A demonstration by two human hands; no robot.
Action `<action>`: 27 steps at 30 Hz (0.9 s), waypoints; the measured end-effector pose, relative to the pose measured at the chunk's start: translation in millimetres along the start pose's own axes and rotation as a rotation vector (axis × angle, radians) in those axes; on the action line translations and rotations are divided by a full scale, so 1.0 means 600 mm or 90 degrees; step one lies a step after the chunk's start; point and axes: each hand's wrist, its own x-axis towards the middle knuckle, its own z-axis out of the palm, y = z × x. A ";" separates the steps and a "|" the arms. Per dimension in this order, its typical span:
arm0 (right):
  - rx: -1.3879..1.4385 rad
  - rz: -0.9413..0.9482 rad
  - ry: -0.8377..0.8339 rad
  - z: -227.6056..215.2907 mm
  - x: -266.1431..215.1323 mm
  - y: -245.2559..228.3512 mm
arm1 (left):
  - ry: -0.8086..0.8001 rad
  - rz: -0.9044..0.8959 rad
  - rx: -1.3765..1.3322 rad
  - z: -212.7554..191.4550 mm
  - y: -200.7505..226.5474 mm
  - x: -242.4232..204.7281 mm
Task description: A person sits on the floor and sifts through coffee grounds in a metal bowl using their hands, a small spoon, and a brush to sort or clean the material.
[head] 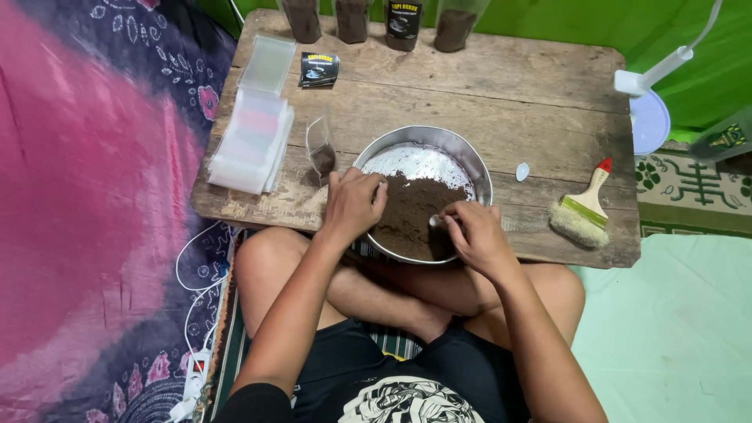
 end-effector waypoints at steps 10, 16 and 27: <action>0.104 -0.008 -0.145 0.002 0.085 -0.020 | 0.263 0.013 -0.187 0.039 -0.029 -0.022; 0.111 0.019 -0.057 0.092 0.173 0.019 | 0.351 -0.038 -0.260 0.015 0.000 -0.026; 0.108 -0.266 -0.310 0.143 0.170 -0.024 | 0.391 -0.229 -0.334 -0.004 0.006 -0.025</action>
